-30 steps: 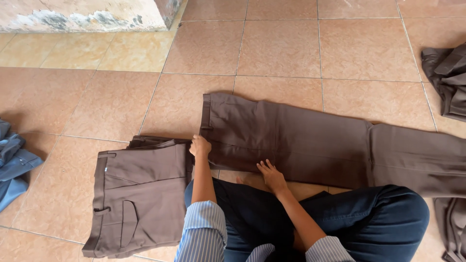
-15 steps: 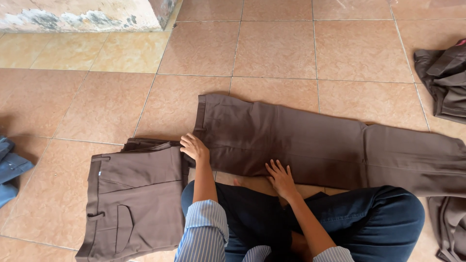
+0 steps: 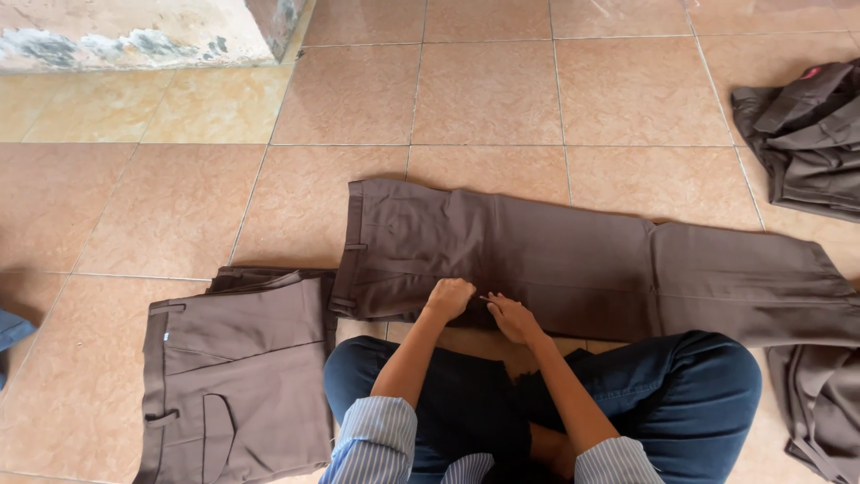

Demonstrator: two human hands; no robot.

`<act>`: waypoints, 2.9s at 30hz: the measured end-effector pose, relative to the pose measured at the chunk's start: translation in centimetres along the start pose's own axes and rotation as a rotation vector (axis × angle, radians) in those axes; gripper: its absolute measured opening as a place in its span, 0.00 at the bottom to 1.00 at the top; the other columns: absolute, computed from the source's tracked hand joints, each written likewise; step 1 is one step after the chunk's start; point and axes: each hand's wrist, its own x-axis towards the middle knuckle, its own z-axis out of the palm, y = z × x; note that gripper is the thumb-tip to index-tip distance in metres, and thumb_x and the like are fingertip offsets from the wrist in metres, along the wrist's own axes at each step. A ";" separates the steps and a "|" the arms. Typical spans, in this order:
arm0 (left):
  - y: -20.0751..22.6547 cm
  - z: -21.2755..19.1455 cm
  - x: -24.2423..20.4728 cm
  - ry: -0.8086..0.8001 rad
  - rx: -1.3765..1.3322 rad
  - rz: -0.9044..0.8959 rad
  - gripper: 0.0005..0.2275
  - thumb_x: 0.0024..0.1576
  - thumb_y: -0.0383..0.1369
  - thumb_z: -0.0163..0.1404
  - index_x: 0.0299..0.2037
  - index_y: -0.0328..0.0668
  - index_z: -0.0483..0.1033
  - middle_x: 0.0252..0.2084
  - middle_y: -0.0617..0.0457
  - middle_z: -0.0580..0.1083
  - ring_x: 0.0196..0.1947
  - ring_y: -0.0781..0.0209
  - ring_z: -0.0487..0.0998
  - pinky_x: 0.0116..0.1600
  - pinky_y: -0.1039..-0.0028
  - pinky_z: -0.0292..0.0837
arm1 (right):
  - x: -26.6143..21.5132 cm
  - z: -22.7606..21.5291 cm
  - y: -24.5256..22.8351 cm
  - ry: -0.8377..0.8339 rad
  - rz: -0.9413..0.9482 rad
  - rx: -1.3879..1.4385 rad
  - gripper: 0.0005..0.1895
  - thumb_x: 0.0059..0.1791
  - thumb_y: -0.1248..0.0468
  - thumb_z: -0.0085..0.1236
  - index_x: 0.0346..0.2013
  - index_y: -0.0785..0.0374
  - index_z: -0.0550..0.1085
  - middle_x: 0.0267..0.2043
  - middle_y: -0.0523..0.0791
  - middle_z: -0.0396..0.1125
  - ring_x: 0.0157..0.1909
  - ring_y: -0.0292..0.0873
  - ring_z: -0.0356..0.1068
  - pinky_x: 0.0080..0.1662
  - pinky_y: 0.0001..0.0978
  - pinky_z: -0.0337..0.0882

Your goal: Folding multiple pairs of brown trousers on a tiled floor.

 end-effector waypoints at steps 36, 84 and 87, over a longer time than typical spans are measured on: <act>2.3 3.5 1.9 0.743 0.438 0.259 0.06 0.46 0.26 0.51 0.29 0.51 0.71 0.30 0.51 0.65 0.21 0.53 0.67 0.19 0.63 0.59 | -7.8 -4.4 2.2 0.061 0.403 -0.994 0.14 0.55 0.67 0.50 0.53 0.63 0.76 0.78 0.66 0.43 0.76 0.64 0.51 0.64 0.76 0.50; -3.5 -18.3 -3.7 1.146 -0.675 -0.981 0.16 0.60 0.24 0.40 0.49 0.63 0.74 0.38 0.58 0.77 0.40 0.46 0.81 0.49 0.59 0.76 | -11.4 -21.0 6.7 0.766 -0.130 -0.365 0.15 0.39 0.68 0.63 0.38 0.49 0.83 0.38 0.42 0.77 0.49 0.51 0.78 0.52 0.41 0.77; -1.8 -20.5 -4.3 1.028 -0.629 -0.765 0.19 0.50 0.14 0.44 0.50 0.38 0.73 0.39 0.43 0.79 0.32 0.45 0.80 0.41 0.60 0.74 | -18.0 -28.4 1.5 1.018 -0.297 -0.076 0.24 0.42 0.85 0.59 0.45 0.60 0.83 0.46 0.51 0.75 0.34 0.43 0.68 0.34 0.29 0.68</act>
